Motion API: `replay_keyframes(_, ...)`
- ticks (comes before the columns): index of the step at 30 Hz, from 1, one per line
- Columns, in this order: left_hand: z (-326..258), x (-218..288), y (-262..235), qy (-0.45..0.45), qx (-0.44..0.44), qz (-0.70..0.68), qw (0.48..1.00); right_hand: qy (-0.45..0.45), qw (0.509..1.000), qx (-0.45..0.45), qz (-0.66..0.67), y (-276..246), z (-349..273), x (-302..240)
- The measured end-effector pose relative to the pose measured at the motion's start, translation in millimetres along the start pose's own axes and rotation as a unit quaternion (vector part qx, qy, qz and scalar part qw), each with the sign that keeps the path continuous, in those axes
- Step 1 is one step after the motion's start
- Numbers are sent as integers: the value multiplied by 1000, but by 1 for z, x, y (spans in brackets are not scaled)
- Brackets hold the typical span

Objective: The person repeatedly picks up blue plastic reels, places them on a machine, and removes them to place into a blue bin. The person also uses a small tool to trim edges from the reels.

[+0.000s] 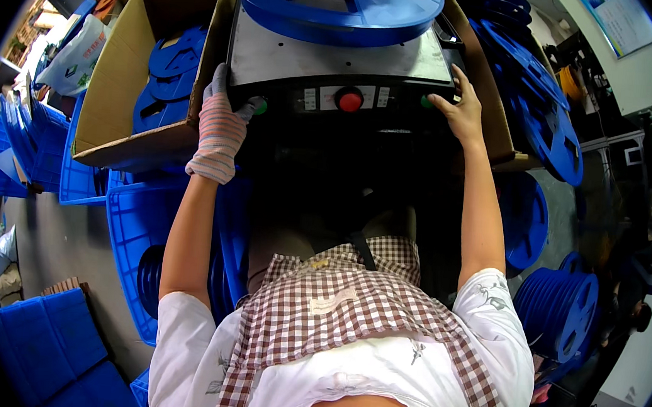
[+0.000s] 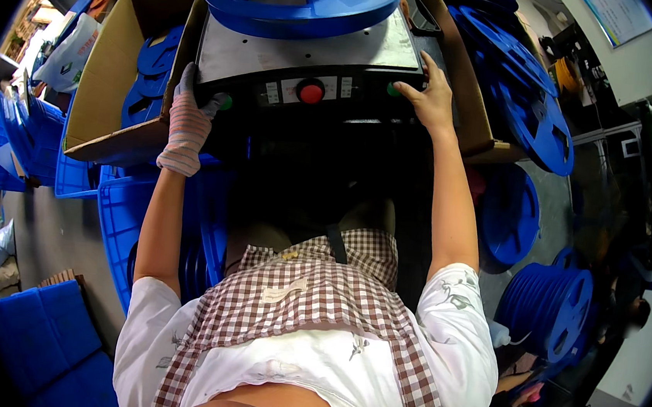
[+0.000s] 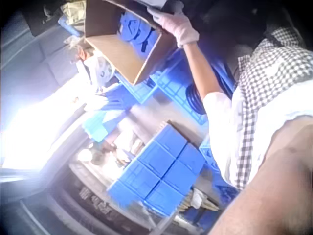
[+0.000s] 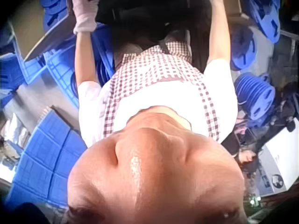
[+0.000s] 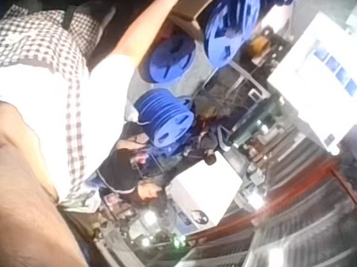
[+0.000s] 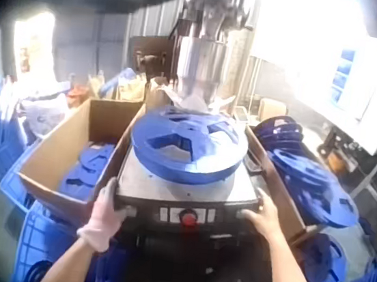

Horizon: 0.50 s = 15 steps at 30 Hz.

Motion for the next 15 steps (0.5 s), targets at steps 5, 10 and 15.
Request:
replay_keyframes(5, -10, -22, 11, -6, 16, -29, 999, -61, 996, 23, -52, 21, -2, 4)
replay_keyframes(10, -107, -7, -8, 125, 125, -52, 983, -46, 996, 76, 28, 18, -73, 18)
replay_keyframes(15, -262, -23, 14, -25, -27, -183, 982, 156, 964, -121, 177, 47, -194, 42)
Point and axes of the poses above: each hand's wrist, its own z-axis towards the middle knuckle, its own y-axis out of the palm, x = y × z, the point moved 4 cm from there along z, towards the middle knuckle, and after that the axes turned 13 degrees about y, right-handed, at the moved point
